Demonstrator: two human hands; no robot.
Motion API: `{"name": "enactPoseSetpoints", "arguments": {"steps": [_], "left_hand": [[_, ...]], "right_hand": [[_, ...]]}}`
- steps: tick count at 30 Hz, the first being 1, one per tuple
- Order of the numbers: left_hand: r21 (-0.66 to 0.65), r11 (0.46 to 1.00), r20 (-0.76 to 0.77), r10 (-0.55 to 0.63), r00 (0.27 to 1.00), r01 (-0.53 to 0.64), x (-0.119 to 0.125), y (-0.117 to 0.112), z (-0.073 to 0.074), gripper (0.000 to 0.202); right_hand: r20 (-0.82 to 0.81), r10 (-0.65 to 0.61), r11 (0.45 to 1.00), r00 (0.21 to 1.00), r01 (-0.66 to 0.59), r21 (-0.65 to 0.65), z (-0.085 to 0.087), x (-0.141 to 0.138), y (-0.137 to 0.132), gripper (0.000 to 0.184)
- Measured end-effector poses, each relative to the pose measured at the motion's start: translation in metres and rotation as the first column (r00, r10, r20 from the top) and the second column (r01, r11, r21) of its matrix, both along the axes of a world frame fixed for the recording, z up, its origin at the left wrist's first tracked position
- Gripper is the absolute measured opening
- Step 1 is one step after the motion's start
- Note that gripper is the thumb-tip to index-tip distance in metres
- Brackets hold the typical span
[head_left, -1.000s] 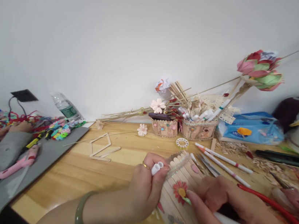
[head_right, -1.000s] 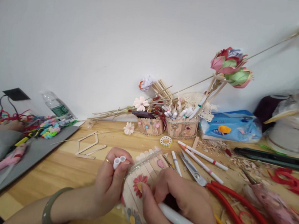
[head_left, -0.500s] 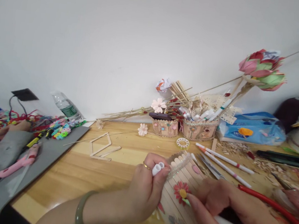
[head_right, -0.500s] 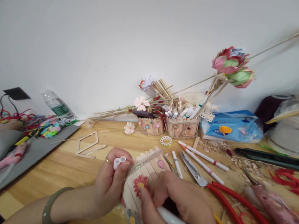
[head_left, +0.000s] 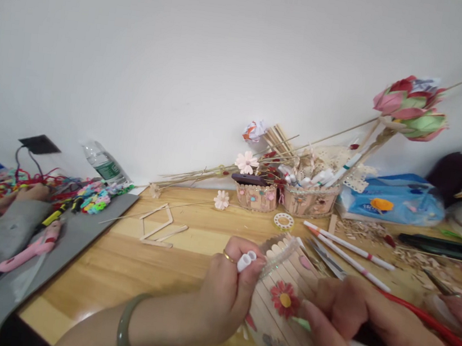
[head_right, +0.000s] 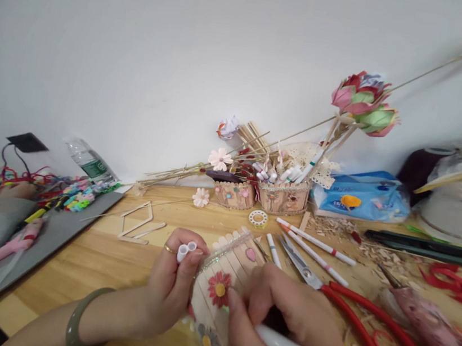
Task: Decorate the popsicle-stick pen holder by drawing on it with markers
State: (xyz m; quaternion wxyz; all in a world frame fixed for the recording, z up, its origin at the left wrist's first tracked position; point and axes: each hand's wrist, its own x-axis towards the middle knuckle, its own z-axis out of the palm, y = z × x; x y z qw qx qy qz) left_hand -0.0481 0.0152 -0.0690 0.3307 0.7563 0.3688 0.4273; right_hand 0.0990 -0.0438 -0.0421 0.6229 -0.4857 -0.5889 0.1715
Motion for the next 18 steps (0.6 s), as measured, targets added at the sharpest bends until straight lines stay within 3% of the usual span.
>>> {"name": "enactPoseSetpoints", "arguments": {"steps": [5, 11, 16, 18], "left_hand": [[-0.003, 1.000, -0.014, -0.001, 1.000, 0.001, 0.000, -0.001, 0.000, 0.024], [0.025, 0.999, -0.019, 0.040, 0.999, -0.039, 0.001, -0.004, 0.001, 0.022], [0.011, 0.996, -0.089, 0.094, 0.992, -0.093, 0.004, -0.006, 0.002, 0.021], [0.021, 0.993, -0.122, 0.116, 0.986, -0.115, 0.005, -0.006, 0.003, 0.020]], "right_hand": [[-0.155, -0.037, 0.993, 0.987, 0.020, -0.115, 0.000, 0.004, 0.001, 0.033], [-0.282, -0.039, 0.991, 0.959, 0.001, -0.133, -0.003, 0.011, 0.001, 0.028], [-0.172, -0.179, 0.984, 0.969, 0.181, -0.003, 0.004, 0.002, -0.006, 0.023], [-0.134, -0.166, 0.983, 0.977, 0.174, 0.050, 0.007, -0.003, -0.009, 0.024]]}}
